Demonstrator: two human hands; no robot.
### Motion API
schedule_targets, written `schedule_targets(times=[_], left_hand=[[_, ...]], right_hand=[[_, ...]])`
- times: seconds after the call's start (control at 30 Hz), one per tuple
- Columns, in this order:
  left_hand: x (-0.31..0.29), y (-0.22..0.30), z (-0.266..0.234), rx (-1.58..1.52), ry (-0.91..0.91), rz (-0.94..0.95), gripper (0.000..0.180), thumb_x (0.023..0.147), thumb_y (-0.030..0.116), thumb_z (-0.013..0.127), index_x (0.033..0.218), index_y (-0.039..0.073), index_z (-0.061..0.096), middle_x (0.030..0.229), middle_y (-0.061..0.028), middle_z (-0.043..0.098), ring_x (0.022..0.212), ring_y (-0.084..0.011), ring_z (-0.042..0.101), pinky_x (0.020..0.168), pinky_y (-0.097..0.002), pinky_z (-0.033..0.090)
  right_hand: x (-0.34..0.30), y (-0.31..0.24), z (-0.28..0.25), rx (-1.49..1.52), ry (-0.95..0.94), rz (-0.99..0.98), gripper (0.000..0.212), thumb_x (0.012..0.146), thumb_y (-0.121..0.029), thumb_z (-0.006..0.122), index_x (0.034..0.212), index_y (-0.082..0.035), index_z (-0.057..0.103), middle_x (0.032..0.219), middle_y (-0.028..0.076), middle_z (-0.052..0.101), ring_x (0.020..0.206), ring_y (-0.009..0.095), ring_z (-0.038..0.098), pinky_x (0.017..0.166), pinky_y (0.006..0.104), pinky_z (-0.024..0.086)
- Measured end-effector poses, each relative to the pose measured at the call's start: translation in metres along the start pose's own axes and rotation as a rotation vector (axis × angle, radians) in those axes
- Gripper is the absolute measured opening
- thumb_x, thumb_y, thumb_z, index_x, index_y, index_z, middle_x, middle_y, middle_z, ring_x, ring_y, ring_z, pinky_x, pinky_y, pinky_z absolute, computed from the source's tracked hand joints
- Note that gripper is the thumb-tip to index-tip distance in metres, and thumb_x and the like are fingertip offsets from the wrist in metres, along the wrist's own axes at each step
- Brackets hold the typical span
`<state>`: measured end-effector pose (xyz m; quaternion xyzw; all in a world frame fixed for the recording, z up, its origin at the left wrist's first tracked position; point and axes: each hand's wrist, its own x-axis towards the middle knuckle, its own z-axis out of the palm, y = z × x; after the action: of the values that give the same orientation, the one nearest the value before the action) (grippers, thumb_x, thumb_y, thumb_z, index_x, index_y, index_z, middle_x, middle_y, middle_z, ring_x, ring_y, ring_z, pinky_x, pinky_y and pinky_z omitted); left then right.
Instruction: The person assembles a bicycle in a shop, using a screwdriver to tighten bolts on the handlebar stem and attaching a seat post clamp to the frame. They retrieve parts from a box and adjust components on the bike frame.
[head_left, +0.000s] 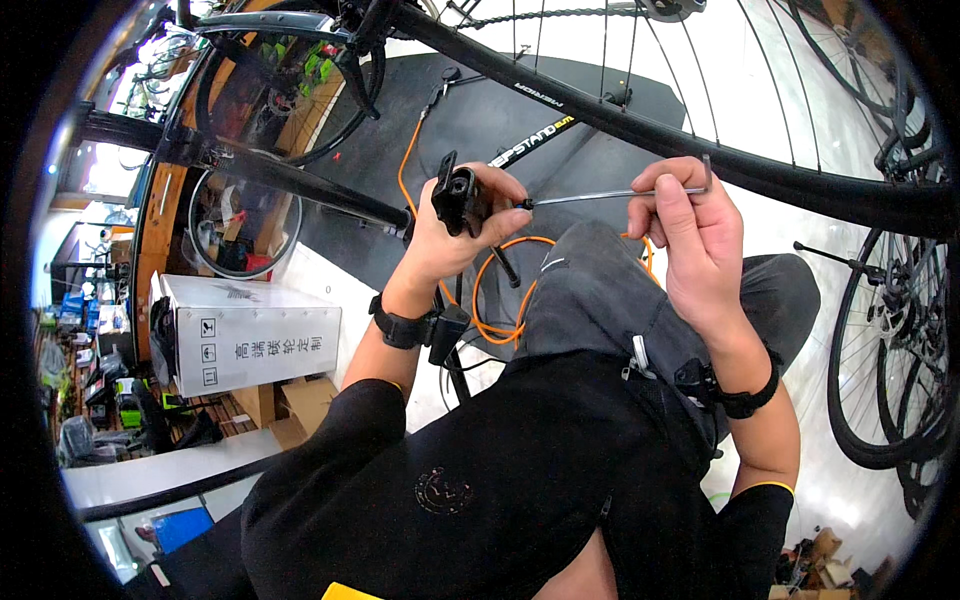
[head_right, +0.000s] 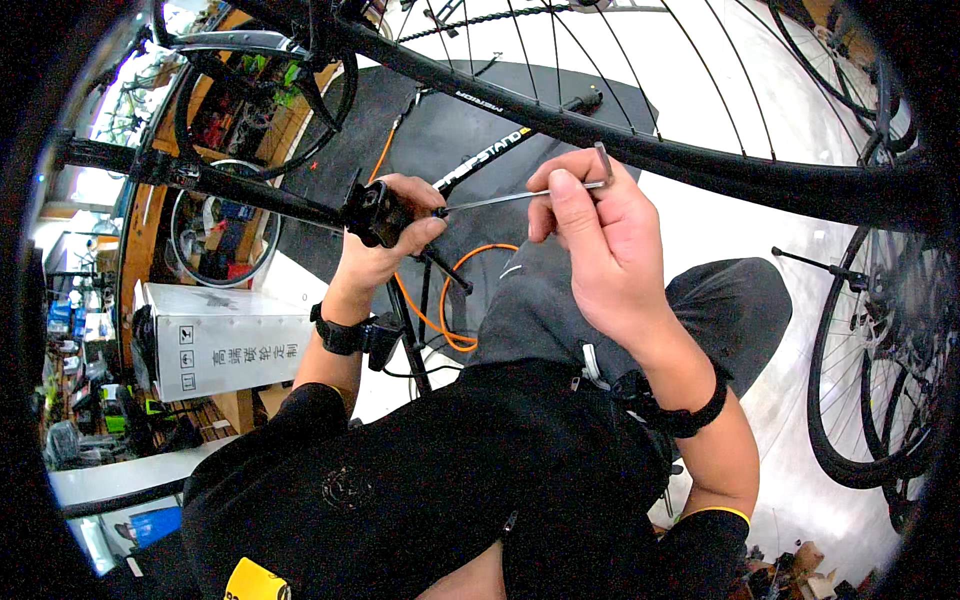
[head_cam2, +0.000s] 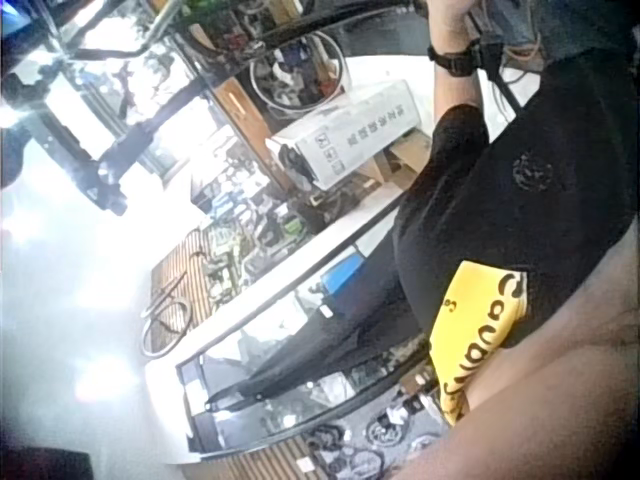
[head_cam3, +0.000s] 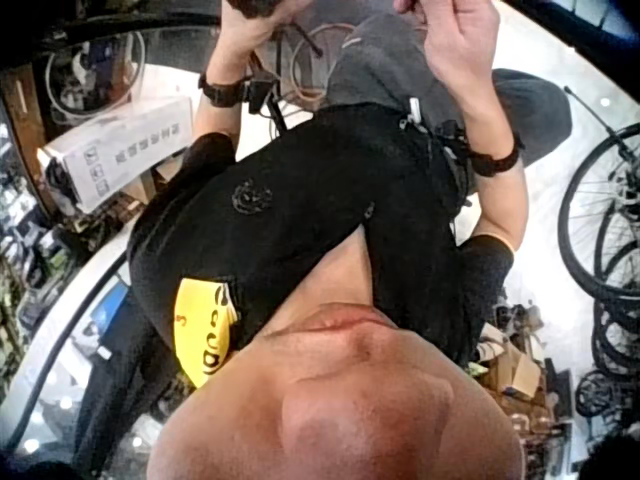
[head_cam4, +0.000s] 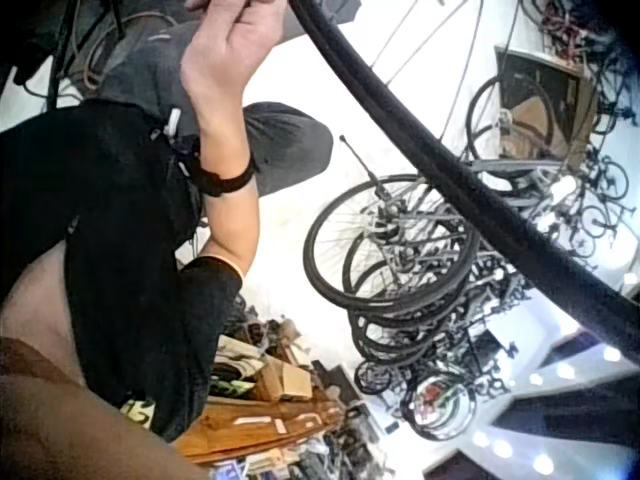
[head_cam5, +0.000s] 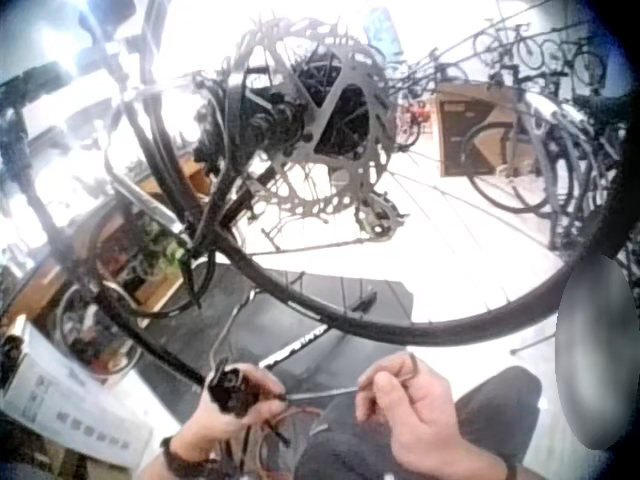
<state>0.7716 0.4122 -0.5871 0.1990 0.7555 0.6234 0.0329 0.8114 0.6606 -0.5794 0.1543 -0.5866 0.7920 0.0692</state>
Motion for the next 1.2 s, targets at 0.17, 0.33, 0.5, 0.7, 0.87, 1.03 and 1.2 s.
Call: schedule_targets(times=[0.17,0.33,0.5,0.7,0.87,1.03,1.2], left_hand=[[0.004,0.012,0.008,0.002,-0.038,-0.006,0.018,0.076,0.005,0.079,0.088,0.002,0.066,0.083,-0.0028,0.066,0.075,-0.0115,0.062,0.07,-0.0261,0.05],[0.002,-0.014,-0.005,0.273,-0.202,0.137,0.016,0.075,0.007,0.077,0.082,0.003,0.063,0.083,-0.0044,0.066,0.073,-0.0125,0.063,0.066,-0.0277,0.053],[-0.013,-0.015,0.014,0.149,-0.204,-0.319,0.019,0.075,0.01,0.08,0.082,-0.002,0.066,0.073,-0.0046,0.068,0.068,-0.0077,0.061,0.059,-0.025,0.048],[0.014,-0.016,0.072,0.273,-0.474,-0.209,0.015,0.077,0.009,0.072,0.081,-0.002,0.062,0.068,-0.0078,0.061,0.066,-0.0134,0.054,0.061,-0.0326,0.047],[0.005,-0.043,0.096,0.468,-0.594,-0.102,0.02,0.077,0.014,0.072,0.089,0.0,0.065,0.077,-0.0114,0.068,0.067,-0.0177,0.055,0.063,-0.0382,0.048],[0.035,0.018,0.135,0.536,-0.727,-0.355,0.026,0.081,0.016,0.068,0.101,0.0,0.065,0.089,-0.0134,0.07,0.077,-0.0216,0.062,0.071,-0.0377,0.05],[0.043,0.09,0.123,0.447,-0.708,-0.289,0.023,0.079,0.014,0.066,0.095,0.002,0.057,0.077,-0.0088,0.053,0.072,-0.0195,0.046,0.067,-0.0364,0.043]], right_hand=[[-0.003,-0.007,-0.007,-0.029,0.077,0.106,0.018,0.1,-0.015,0.051,0.091,-0.002,0.059,0.074,0.001,0.058,0.062,0.005,0.05,0.056,0.0206,0.041],[-0.024,-0.045,-0.043,-0.513,-0.002,-0.005,0.015,0.093,-0.016,0.06,0.085,-0.003,0.062,0.074,0.005,0.061,0.067,0.017,0.06,0.059,0.0316,0.048],[-0.052,-0.071,-0.116,-1.223,-0.261,-0.018,0.031,0.093,-0.03,0.058,0.078,-0.003,0.06,0.075,0.013,0.057,0.075,0.034,0.058,0.067,0.0426,0.047],[-0.102,0.004,-0.221,-1.549,-0.083,0.282,0.027,0.093,-0.028,0.055,0.082,-0.004,0.061,0.08,0.015,0.061,0.078,0.034,0.06,0.071,0.0452,0.048],[-0.078,0.019,-0.221,-1.592,-0.066,0.168,0.029,0.092,-0.028,0.054,0.078,-0.004,0.062,0.075,0.015,0.063,0.071,0.035,0.062,0.064,0.0442,0.051],[-0.072,0.001,-0.246,-1.487,-0.014,0.355,0.032,0.095,-0.03,0.048,0.08,-0.006,0.063,0.08,0.016,0.066,0.078,0.036,0.065,0.07,0.0443,0.053],[-0.083,-0.005,-0.261,-1.477,0.149,0.397,0.031,0.094,-0.027,0.046,0.079,-0.005,0.062,0.076,0.015,0.066,0.073,0.036,0.066,0.066,0.0454,0.054]])
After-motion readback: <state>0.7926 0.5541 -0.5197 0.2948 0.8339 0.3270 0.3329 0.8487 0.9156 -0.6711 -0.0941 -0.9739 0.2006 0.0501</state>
